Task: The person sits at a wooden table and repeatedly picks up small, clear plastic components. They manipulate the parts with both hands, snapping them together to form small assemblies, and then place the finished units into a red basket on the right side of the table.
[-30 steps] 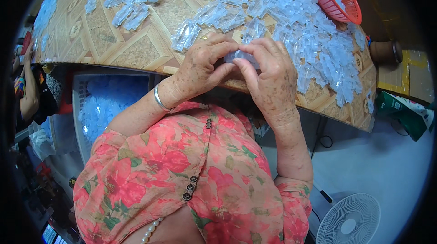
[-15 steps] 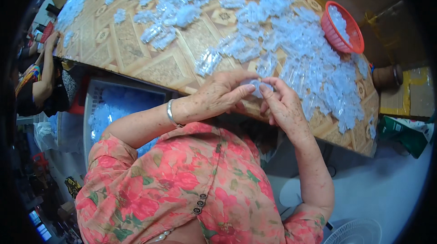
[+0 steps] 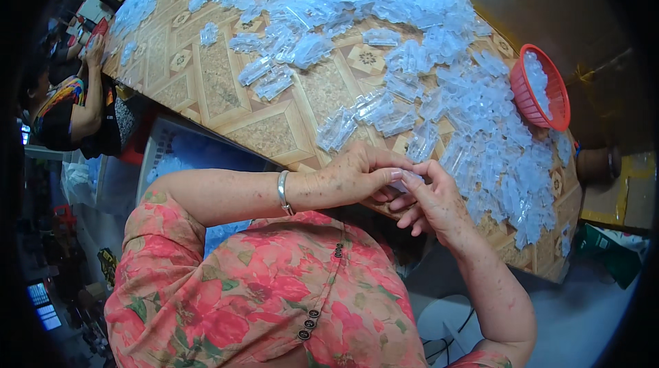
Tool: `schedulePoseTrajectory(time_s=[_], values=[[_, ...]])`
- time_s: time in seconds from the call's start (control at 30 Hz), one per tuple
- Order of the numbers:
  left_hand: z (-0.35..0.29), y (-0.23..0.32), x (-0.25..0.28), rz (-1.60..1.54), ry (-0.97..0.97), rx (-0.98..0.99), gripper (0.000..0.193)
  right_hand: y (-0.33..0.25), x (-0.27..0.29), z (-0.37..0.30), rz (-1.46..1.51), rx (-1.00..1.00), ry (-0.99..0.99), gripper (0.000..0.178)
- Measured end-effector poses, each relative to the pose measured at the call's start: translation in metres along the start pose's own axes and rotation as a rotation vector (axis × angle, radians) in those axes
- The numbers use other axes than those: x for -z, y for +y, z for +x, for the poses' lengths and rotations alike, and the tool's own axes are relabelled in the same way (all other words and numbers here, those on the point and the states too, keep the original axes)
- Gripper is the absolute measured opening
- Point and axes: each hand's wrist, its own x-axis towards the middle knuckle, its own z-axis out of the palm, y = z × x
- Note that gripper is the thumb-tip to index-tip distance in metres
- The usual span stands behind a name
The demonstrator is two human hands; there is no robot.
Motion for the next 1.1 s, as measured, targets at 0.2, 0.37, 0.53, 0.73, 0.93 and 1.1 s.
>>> schedulePoseTrajectory(time_s=[0.2,0.37,0.53,0.73,0.93,1.1], values=[[-0.002,0.000,-0.003,-0.095,0.018,0.031,0.031,-0.001,0.003,0.006,0.004,-0.024,-0.023,0.038],[0.001,0.004,-0.001,-0.105,0.018,0.090,0.029,0.004,-0.005,0.001,-0.059,0.061,0.065,0.035],[-0.009,-0.009,-0.004,-0.088,0.143,-0.086,0.027,0.026,-0.014,-0.001,-0.110,0.259,0.194,0.064],[-0.113,0.020,0.058,-0.073,0.160,0.090,0.025,0.040,-0.017,-0.008,-0.087,0.373,0.269,0.069],[-0.230,0.001,0.148,1.385,0.110,0.333,0.026,0.044,-0.018,-0.004,-0.048,0.406,0.247,0.061],[-0.178,0.007,0.155,1.041,0.666,-0.035,0.022,0.048,-0.017,-0.002,-0.069,0.416,0.252,0.055]])
